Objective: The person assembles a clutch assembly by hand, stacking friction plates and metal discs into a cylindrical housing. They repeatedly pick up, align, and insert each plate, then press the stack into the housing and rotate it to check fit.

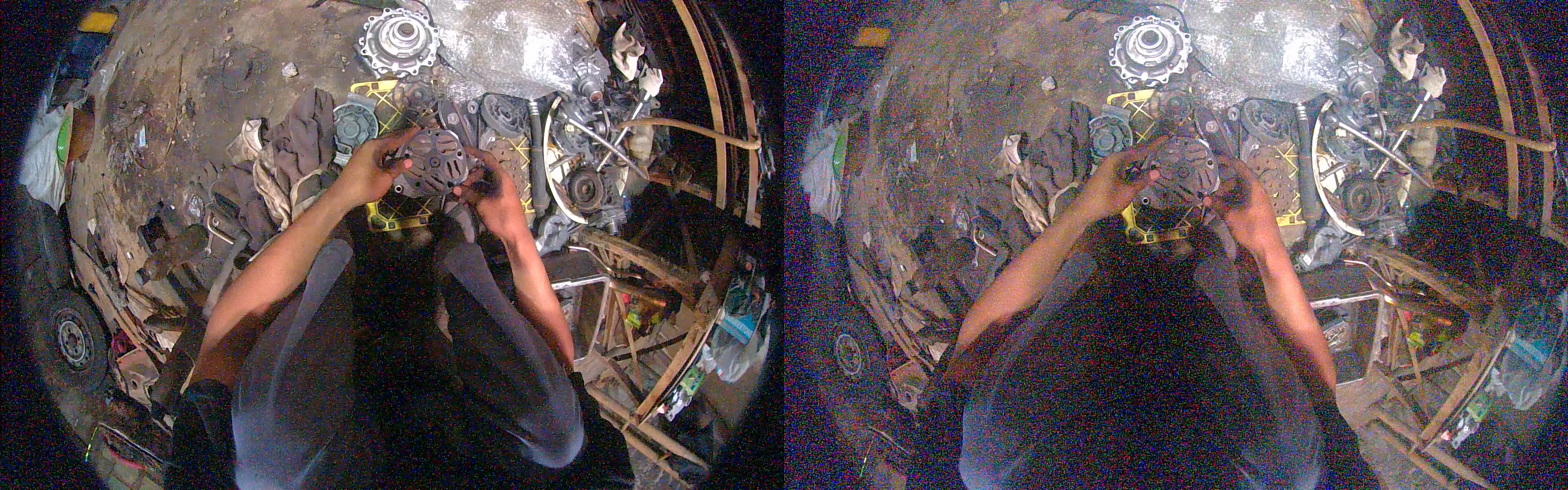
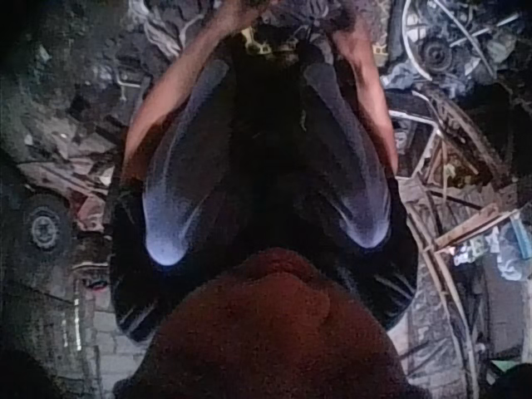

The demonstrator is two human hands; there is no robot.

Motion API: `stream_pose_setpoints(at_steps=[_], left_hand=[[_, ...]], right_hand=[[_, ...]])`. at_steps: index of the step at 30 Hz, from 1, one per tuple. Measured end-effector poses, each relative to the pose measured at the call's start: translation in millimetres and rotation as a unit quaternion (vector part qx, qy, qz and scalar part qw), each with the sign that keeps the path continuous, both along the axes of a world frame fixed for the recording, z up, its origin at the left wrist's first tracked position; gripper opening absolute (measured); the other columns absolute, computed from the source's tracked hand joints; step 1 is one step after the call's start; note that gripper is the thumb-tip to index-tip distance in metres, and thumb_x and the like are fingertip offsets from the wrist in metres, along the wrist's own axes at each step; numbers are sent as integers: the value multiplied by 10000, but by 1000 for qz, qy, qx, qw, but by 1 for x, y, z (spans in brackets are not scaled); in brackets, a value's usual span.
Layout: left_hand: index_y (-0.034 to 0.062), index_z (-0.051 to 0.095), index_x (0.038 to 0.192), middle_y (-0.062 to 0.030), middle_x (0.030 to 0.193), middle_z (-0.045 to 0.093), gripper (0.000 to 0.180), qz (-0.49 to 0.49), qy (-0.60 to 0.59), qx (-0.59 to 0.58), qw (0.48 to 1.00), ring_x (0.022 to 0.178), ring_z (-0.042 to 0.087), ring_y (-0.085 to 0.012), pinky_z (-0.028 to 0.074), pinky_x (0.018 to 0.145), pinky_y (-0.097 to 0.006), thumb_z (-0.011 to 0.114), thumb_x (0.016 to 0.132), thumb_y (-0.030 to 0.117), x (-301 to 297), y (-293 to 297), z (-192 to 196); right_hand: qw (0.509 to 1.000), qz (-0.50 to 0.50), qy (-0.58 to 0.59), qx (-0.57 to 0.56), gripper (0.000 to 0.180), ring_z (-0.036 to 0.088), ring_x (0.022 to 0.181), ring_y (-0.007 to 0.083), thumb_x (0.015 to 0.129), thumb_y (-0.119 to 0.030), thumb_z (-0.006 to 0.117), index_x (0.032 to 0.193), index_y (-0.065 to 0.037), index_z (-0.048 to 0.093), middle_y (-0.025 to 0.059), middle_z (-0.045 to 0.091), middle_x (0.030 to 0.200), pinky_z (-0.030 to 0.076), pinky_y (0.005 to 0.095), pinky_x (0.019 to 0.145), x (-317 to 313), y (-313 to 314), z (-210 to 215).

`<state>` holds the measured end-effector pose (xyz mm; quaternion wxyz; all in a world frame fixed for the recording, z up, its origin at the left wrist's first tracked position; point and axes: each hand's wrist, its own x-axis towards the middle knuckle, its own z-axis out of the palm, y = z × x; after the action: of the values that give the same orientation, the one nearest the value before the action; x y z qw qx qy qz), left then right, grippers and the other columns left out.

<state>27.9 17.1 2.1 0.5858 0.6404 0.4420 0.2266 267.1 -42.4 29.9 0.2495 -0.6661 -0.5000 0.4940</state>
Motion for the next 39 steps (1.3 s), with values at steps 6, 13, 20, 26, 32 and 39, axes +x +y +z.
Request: stream_pose_setpoints(at_steps=[6, 13, 20, 26, 32, 39], left_hand=[[93, 494, 1384, -153, 1392, 519, 490, -2, 6, 27, 1000, 1277, 505, -254, 396, 1056, -334, 603, 909, 48, -1, -1, -3], [96, 492, 1387, -156, 1399, 511, 468, 5, -20, -16, 1000, 1285, 496, -249, 390, 1063, -339, 568, 929, 40, -2, -2, -10], [108, 473, 1403, -155, 1402, 507, 491, 11, 22, 18, 1000, 1302, 479, -279, 375, 1077, -350, 571, 927, 41, 0, -5, 0], [106, 454, 1413, -151, 1411, 499, 505, 0, -26, 31, 999, 1320, 459, -282, 356, 1092, -363, 568, 926, 39, -1, -3, -7], [100, 450, 1413, -142, 1416, 493, 511, 14, -75, 57, 995, 1324, 450, -262, 349, 1096, -360, 564, 922, 16, 0, -6, -19], [97, 447, 1415, -143, 1424, 485, 561, -3, -50, -2, 999, 1321, 452, -248, 342, 1104, -357, 621, 888, 20, 0, -3, 4]], right_hand=[[999, -9, 17, -27, 541, 563, 703, 157, 824, -191, 752, 1298, -82, 516, 24, 607, 768, 470, 298, 671, 9, -2, -17], [997, -23, 61, -48, 544, 576, 717, 142, 783, -110, 780, 1269, -104, 537, 25, 613, 761, 473, 292, 672, 2, 2, -2], [998, -19, 37, -41, 500, 597, 681, 143, 804, -117, 764, 1251, -94, 542, 34, 633, 749, 480, 301, 647, 1, 4, -4], [994, -70, 70, -43, 428, 609, 677, 145, 841, -106, 721, 1232, -89, 548, 45, 636, 732, 476, 295, 628, 0, 2, -13], [990, -67, 99, -74, 423, 616, 671, 147, 835, -90, 722, 1221, -85, 549, 44, 638, 731, 484, 293, 624, -4, 6, 1], [990, -71, 101, -72, 429, 617, 682, 137, 836, -79, 715, 1231, -85, 549, 36, 645, 730, 497, 292, 634, 1, 3, -9]])
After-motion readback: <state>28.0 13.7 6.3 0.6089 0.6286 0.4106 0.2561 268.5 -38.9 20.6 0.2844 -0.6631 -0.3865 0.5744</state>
